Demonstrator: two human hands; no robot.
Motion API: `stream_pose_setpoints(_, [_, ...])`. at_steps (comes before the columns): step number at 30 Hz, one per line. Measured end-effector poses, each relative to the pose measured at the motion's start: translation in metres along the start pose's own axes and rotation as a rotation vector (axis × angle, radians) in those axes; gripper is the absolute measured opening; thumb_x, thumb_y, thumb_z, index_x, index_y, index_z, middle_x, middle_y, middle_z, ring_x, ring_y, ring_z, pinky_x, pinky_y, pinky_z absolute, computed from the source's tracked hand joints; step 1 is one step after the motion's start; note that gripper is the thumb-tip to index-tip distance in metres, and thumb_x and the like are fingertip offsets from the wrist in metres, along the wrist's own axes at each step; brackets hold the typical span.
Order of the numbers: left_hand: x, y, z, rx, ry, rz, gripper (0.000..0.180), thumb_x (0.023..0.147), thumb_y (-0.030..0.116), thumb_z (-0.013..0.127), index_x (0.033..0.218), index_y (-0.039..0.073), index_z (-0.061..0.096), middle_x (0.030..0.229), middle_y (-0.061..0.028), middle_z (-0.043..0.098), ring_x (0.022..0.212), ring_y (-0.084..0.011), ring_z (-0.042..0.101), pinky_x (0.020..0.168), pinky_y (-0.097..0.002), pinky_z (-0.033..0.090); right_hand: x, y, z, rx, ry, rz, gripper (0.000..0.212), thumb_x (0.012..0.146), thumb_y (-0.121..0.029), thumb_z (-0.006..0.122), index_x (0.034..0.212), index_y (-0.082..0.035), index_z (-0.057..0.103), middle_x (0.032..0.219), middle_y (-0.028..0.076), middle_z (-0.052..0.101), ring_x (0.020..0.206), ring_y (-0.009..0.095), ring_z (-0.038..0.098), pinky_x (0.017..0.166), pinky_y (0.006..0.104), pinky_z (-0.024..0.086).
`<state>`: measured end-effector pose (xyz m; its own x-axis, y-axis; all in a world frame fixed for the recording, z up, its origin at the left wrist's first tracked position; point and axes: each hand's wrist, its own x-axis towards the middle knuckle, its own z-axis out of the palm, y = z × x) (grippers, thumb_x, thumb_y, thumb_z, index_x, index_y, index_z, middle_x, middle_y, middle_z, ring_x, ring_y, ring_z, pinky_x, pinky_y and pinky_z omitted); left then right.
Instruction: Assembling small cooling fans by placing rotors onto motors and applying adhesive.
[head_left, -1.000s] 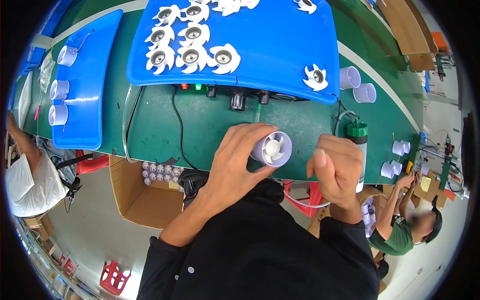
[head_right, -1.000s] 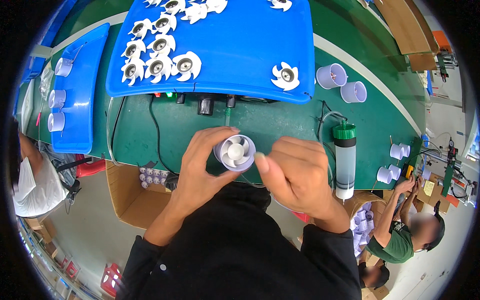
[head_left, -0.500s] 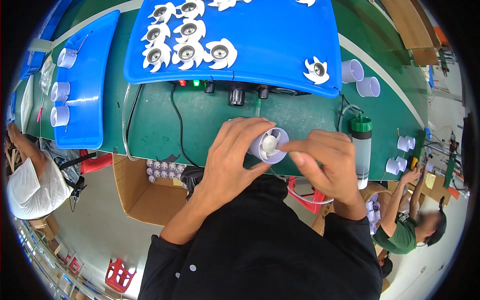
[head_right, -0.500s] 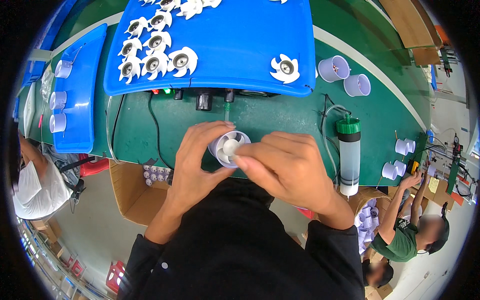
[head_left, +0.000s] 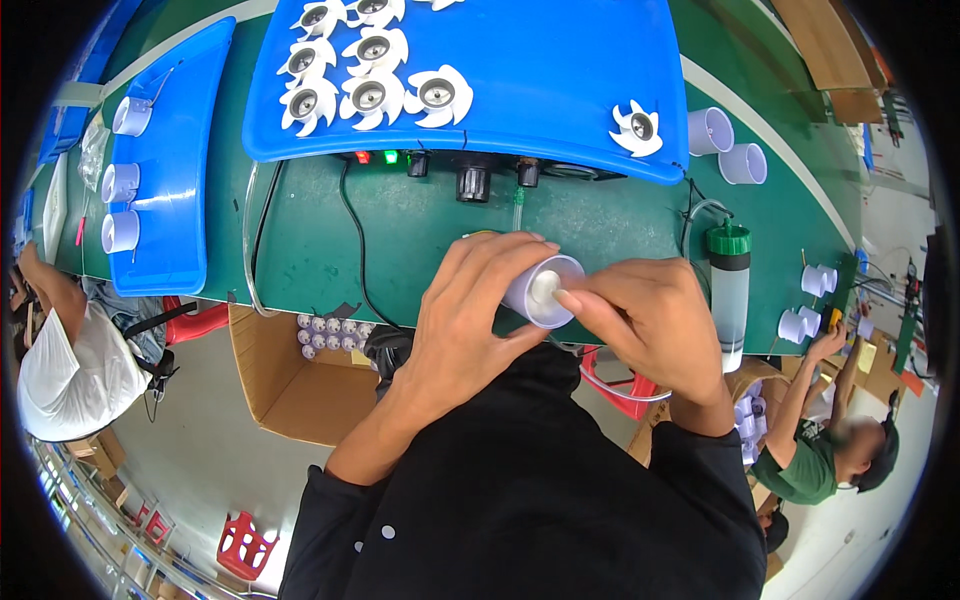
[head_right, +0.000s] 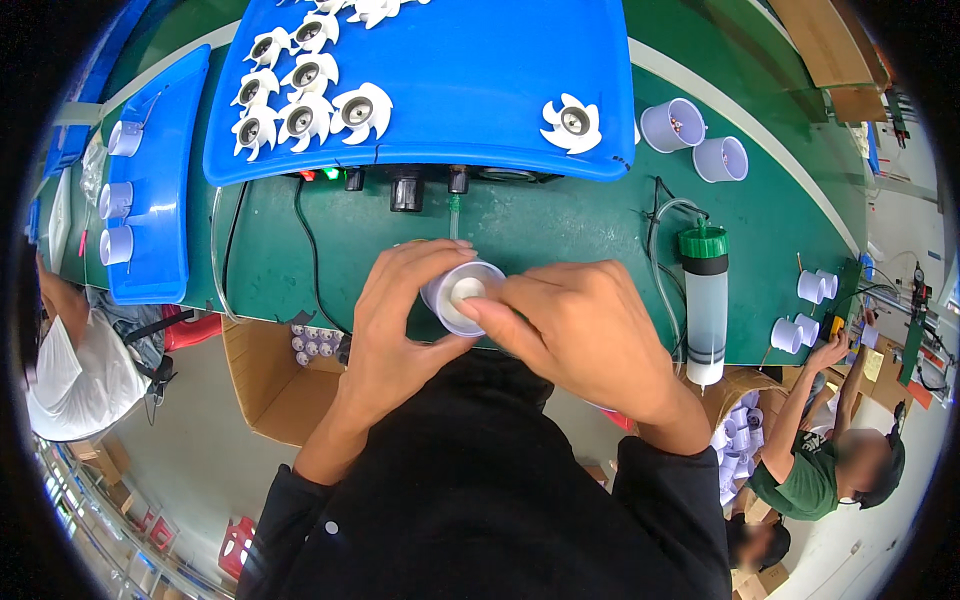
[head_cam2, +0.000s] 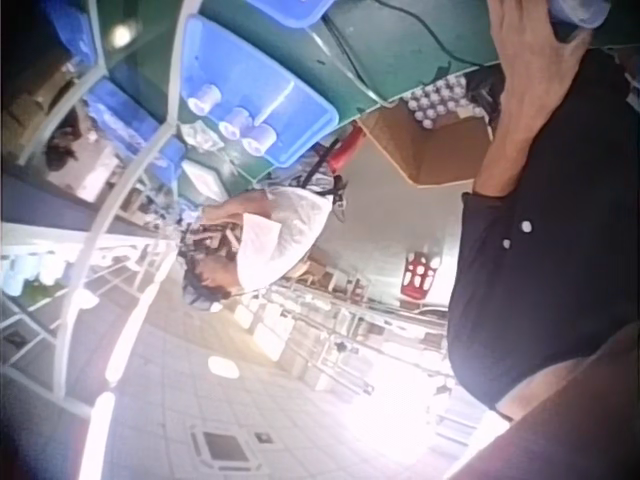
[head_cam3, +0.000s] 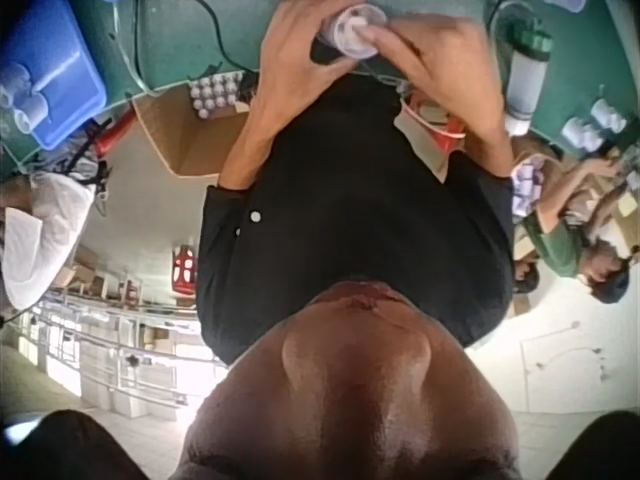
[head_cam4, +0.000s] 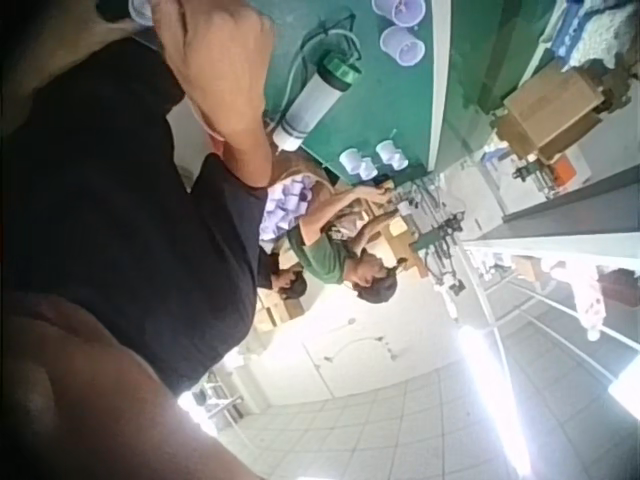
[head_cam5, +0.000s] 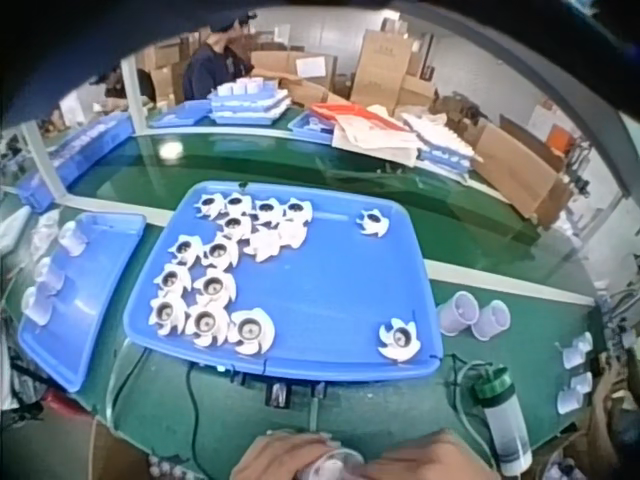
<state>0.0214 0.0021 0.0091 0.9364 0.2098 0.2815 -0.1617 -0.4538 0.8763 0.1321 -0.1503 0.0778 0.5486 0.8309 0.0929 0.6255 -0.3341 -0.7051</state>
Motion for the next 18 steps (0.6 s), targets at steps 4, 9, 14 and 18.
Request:
stream_pose_setpoints(4, [-0.007, 0.002, -0.009, 0.002, 0.057, -0.084, 0.068, 0.06, 0.001, 0.084, 0.123, 0.007, 0.059, 0.122, -0.012, 0.062, 0.111, -0.0352, 0.058, 0.095, -0.0444, 0.048, -0.005, -0.014, -0.02, 0.215, 0.196, -0.116, 0.036, 0.089, -0.005, 0.059, 0.055, -0.001, 0.049, 0.051, 0.007, 0.04, 0.041, 0.024, 0.037, 0.042, 0.0373, 0.026])
stream_pose_setpoints(9, [-0.017, 0.006, -0.049, -0.002, 0.283, 0.043, 0.069, 0.059, 0.004, 0.086, 0.122, 0.004, 0.058, 0.124, -0.0152, 0.063, 0.119, -0.0345, 0.056, 0.101, -0.0445, 0.044, -0.022, 0.009, -0.006, 0.181, 0.304, 0.167, 0.04, 0.092, -0.01, 0.06, 0.056, -0.002, 0.047, 0.053, 0.003, 0.043, 0.049, 0.012, 0.036, 0.047, 0.0309, 0.023])
stream_pose_setpoints(14, [-0.028, -0.032, -0.129, 0.252, 0.846, -0.22, 0.063, 0.063, 0.014, 0.088, 0.119, 0.004, 0.06, 0.115, -0.0109, 0.055, 0.108, -0.0248, 0.055, 0.092, -0.0344, 0.045, -0.049, 0.042, 0.037, 0.476, 0.226, 0.535, 0.015, 0.087, 0.001, 0.07, 0.082, -0.002, 0.056, 0.067, -0.001, 0.052, 0.059, 0.005, 0.044, 0.055, 0.022, 0.036])
stream_pose_setpoints(18, [-0.033, -0.09, -0.225, 0.675, 0.962, -0.401, 0.064, 0.068, 0.021, 0.089, 0.124, 0.007, 0.063, 0.106, -0.0105, 0.054, 0.093, -0.0216, 0.055, 0.079, -0.0343, 0.048, -0.062, 0.054, 0.053, 0.19, 0.027, 0.509, 0.014, 0.086, -0.001, 0.072, 0.082, 0.001, 0.059, 0.065, 0.004, 0.056, 0.056, 0.007, 0.047, 0.051, 0.0247, 0.038])
